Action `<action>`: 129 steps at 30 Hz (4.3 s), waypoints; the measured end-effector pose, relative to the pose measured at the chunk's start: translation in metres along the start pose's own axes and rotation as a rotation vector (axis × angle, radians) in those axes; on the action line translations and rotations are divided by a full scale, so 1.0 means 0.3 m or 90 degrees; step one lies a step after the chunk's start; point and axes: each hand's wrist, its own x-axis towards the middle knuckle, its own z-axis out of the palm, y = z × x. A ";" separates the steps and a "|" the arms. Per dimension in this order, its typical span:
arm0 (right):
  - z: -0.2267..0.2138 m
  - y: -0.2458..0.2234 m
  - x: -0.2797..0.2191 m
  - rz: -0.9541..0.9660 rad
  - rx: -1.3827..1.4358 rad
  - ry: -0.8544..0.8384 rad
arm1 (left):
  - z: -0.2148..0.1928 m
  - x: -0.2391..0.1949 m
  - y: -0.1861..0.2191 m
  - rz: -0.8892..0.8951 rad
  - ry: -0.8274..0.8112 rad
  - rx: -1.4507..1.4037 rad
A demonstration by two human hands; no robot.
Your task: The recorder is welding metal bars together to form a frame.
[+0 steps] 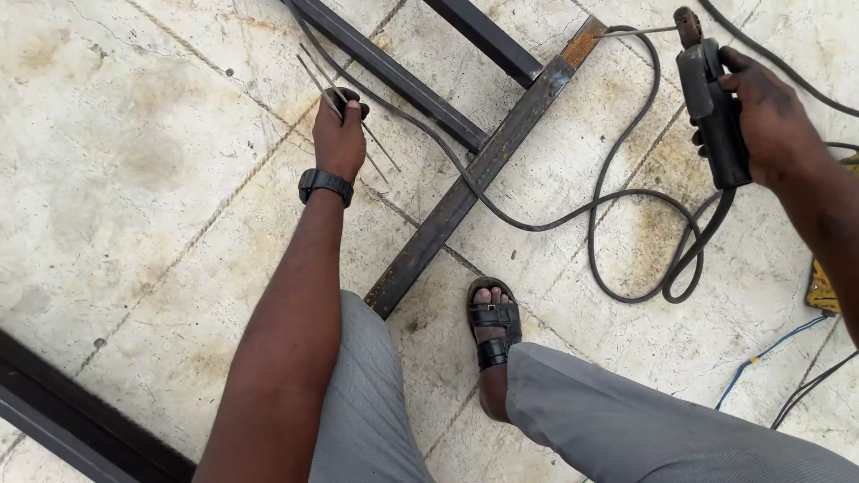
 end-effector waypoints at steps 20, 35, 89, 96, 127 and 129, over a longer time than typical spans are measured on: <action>0.423 -0.032 -0.007 0.017 -0.593 0.018 | -0.012 -0.054 0.012 0.053 -0.052 0.124; 0.425 -0.007 -0.009 -0.011 -0.597 0.027 | 0.014 -0.064 0.035 0.058 -0.056 0.153; 0.446 0.091 0.004 -0.003 -0.470 0.065 | 0.004 -0.062 -0.006 0.076 -0.066 0.214; 0.441 0.103 0.015 -0.013 -0.457 0.066 | 0.009 -0.059 -0.016 0.075 -0.061 0.190; 0.443 0.109 0.013 -0.007 -0.443 0.068 | -0.003 -0.056 -0.020 0.082 -0.046 0.199; 0.443 0.120 0.020 0.002 -0.442 0.075 | -0.001 -0.066 -0.014 0.074 -0.065 0.230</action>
